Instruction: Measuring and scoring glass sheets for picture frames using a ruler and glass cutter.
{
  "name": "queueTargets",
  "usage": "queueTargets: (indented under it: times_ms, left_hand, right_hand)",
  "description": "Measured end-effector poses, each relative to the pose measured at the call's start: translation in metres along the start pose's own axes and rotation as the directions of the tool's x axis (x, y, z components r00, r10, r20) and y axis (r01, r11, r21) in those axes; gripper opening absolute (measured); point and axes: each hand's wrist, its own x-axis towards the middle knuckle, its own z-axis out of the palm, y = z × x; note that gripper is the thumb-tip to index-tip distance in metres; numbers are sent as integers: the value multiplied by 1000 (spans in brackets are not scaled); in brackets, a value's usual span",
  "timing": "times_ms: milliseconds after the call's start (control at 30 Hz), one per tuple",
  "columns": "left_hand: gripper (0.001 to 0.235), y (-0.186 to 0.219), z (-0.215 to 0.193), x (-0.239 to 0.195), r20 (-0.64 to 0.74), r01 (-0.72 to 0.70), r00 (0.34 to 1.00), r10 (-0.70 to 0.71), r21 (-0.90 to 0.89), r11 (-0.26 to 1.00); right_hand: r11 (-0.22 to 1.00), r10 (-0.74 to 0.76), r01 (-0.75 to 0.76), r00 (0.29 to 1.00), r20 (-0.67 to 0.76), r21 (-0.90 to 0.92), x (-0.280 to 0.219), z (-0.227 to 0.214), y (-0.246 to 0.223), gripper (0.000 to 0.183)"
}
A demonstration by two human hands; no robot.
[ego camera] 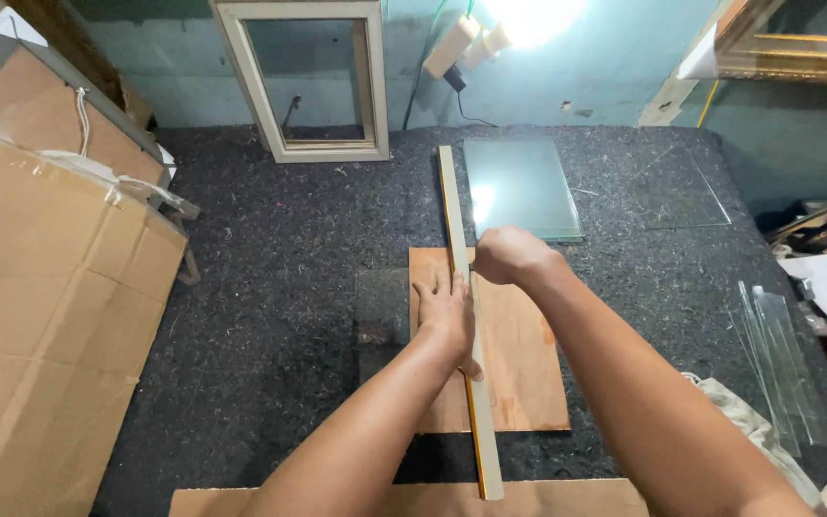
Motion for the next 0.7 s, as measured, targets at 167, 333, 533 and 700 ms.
queueTargets:
  times_ms: [167,333,533,700]
  left_hand:
    - [50,1,-2,-2,11,0,1000,0,22,1000]
    - [50,0,-2,-1,15,1,1000,-1,20,1000]
    - [51,1,-3,-2,8,-6,1000,6,1,1000]
    - [50,2,-6,-8,-9,-15,1000,15,5,1000]
  right_hand:
    - [1000,-10,10,1000,18,-1,-3,-2,0,50]
    - [1000,-13,13,1000,-11,24,2,0,0,50]
    - [1000,-16,16,999,-32,12,-10,-2,-1,47]
    - [996,-62,62,998,11,-70,-35,-16,-10,45]
